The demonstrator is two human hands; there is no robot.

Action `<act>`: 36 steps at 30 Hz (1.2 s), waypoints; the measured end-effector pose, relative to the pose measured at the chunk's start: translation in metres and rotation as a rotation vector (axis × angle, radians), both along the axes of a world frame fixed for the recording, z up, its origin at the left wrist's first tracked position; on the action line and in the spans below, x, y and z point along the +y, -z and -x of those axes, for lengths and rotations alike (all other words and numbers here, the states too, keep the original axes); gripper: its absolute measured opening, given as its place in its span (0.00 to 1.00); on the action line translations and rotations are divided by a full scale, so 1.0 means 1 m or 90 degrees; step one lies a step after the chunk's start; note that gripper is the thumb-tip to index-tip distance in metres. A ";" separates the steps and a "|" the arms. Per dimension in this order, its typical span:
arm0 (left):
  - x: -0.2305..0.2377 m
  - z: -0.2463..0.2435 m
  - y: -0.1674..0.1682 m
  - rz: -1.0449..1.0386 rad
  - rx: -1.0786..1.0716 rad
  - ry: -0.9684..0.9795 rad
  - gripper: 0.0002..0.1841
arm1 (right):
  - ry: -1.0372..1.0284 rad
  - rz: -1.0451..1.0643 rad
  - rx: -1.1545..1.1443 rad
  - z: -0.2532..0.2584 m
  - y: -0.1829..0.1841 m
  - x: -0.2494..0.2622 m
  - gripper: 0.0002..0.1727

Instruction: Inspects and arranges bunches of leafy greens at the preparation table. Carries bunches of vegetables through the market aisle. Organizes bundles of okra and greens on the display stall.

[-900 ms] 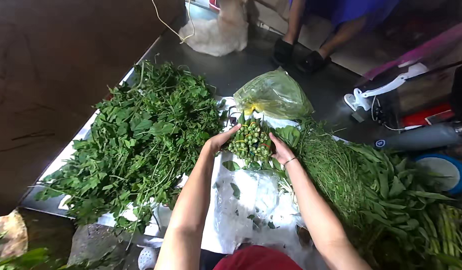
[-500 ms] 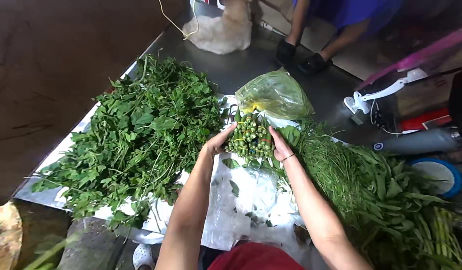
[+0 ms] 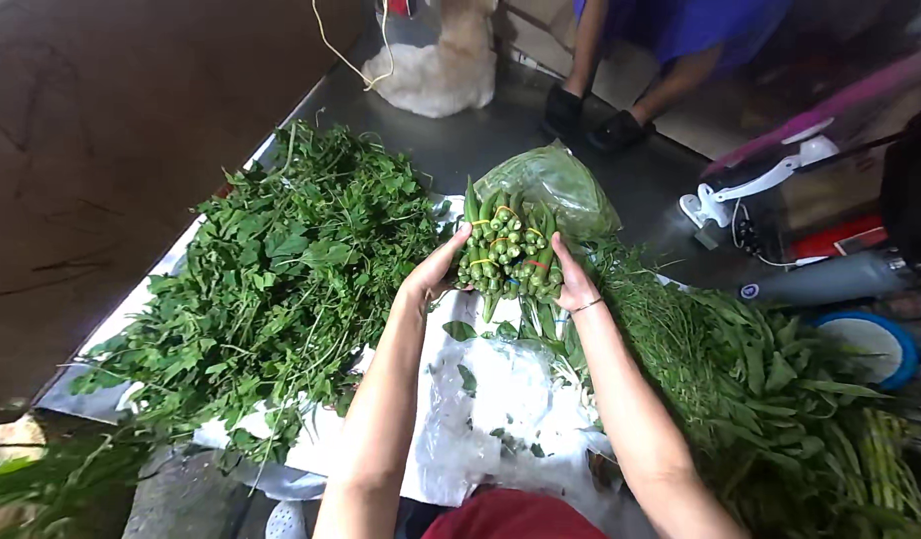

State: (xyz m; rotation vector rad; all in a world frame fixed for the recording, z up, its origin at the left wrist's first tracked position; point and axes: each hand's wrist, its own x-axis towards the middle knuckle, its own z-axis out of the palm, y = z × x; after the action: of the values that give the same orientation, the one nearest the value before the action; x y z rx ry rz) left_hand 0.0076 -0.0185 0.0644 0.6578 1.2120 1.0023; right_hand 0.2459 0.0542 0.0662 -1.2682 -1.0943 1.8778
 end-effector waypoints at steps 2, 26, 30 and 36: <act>0.000 -0.005 -0.004 -0.004 -0.017 -0.014 0.38 | -0.002 0.003 0.042 -0.001 -0.004 -0.001 0.42; -0.107 -0.104 -0.074 -0.118 0.035 -0.063 0.42 | -0.072 -0.020 0.165 -0.089 -0.063 -0.091 0.37; -0.173 -0.144 -0.053 -0.116 0.012 -0.136 0.39 | -0.096 -0.009 0.138 -0.118 -0.046 -0.147 0.37; -0.296 -0.205 -0.021 -0.066 -0.007 -0.286 0.44 | -0.237 0.031 0.123 -0.159 0.000 -0.222 0.48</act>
State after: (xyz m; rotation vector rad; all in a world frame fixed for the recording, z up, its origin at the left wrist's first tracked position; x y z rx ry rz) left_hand 0.2126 -0.3145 0.0857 0.4656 1.3359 1.4475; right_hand 0.4045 -0.1676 0.0657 -0.9279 -1.2508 2.2589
